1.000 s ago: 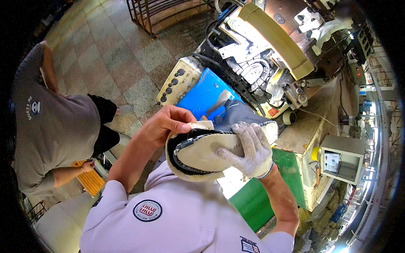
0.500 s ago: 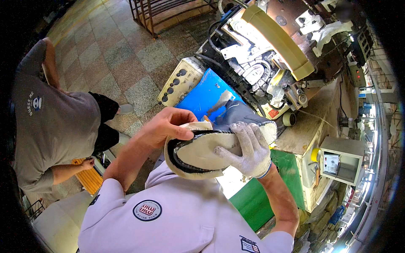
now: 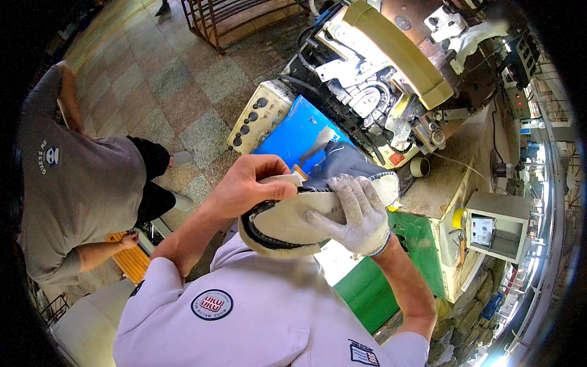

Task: The person places boots onto a lasting machine to shape the toe and heel, operates the machine controls with their hands, and places the processed boots onto a conveyor belt.

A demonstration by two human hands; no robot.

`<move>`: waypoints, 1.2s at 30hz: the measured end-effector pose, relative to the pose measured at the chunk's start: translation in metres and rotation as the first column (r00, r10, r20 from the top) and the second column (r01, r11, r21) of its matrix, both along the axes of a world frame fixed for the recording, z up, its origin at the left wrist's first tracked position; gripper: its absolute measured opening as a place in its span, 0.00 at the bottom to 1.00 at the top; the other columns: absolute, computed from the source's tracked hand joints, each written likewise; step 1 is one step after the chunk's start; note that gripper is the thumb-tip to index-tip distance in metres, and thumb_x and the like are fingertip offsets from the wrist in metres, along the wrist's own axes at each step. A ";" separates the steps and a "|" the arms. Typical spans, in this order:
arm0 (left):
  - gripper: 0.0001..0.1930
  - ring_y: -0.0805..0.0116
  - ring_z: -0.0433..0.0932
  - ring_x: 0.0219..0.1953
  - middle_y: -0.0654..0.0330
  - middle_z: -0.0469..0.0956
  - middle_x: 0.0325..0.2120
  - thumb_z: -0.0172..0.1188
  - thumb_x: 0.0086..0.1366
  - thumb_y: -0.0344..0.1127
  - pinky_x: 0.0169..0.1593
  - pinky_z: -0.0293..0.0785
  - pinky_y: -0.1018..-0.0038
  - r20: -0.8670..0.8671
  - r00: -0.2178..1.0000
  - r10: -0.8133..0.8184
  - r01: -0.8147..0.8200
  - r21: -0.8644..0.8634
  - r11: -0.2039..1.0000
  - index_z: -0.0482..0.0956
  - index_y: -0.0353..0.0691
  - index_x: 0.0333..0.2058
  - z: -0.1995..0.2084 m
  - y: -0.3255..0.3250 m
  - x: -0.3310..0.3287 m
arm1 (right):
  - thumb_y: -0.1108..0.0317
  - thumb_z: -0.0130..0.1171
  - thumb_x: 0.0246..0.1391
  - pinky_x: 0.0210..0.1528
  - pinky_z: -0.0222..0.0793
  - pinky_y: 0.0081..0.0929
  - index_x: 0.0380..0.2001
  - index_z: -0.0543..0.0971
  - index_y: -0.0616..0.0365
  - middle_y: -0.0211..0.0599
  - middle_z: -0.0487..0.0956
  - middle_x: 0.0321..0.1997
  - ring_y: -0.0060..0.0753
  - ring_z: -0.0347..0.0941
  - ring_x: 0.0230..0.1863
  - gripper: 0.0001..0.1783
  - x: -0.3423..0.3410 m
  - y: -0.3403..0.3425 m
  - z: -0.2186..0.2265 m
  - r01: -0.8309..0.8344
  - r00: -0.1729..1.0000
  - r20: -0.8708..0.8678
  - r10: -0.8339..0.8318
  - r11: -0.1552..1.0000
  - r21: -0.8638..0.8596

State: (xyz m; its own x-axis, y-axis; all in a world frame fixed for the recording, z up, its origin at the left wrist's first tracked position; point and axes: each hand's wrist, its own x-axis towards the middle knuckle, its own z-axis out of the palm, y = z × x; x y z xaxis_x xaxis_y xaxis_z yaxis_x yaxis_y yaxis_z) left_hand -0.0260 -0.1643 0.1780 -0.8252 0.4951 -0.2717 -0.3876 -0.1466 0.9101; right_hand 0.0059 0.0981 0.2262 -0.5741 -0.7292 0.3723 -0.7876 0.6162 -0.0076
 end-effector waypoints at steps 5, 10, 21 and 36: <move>0.19 0.73 0.82 0.41 0.57 0.85 0.40 0.74 0.57 0.28 0.50 0.77 0.77 0.120 0.977 -0.175 0.124 0.347 0.930 0.84 0.29 0.47 -0.020 -0.022 -0.005 | 0.56 0.77 0.38 0.54 0.76 0.51 0.40 0.88 0.30 0.47 0.79 0.51 0.53 0.80 0.50 0.20 0.006 0.013 -0.006 -0.007 1.000 -0.015 0.008 0.998 0.055; 0.25 0.62 0.84 0.50 0.48 0.84 0.48 0.76 0.50 0.21 0.59 0.77 0.68 0.228 0.930 -0.289 0.083 0.637 0.767 0.83 0.27 0.50 -0.043 -0.033 -0.008 | 0.53 0.78 0.38 0.55 0.74 0.52 0.40 0.88 0.32 0.47 0.80 0.51 0.52 0.80 0.50 0.20 0.003 0.010 -0.002 -0.052 0.999 -0.011 0.052 0.998 0.021; 0.25 0.61 0.84 0.49 0.47 0.84 0.47 0.75 0.49 0.20 0.59 0.76 0.69 0.217 0.924 -0.316 0.081 0.694 0.715 0.83 0.26 0.49 -0.040 -0.030 -0.014 | 0.55 0.79 0.37 0.53 0.76 0.52 0.39 0.88 0.40 0.47 0.81 0.49 0.52 0.80 0.48 0.21 0.003 0.007 0.000 -0.037 0.999 -0.017 0.037 0.999 -0.019; 0.29 0.54 0.82 0.54 0.43 0.82 0.51 0.68 0.47 0.21 0.64 0.73 0.64 0.182 0.925 -0.334 0.083 0.760 0.644 0.80 0.24 0.53 -0.045 -0.030 -0.020 | 0.56 0.78 0.36 0.52 0.76 0.51 0.38 0.89 0.37 0.49 0.79 0.50 0.55 0.79 0.47 0.19 0.003 0.008 -0.004 -0.014 0.998 -0.062 0.014 1.000 -0.009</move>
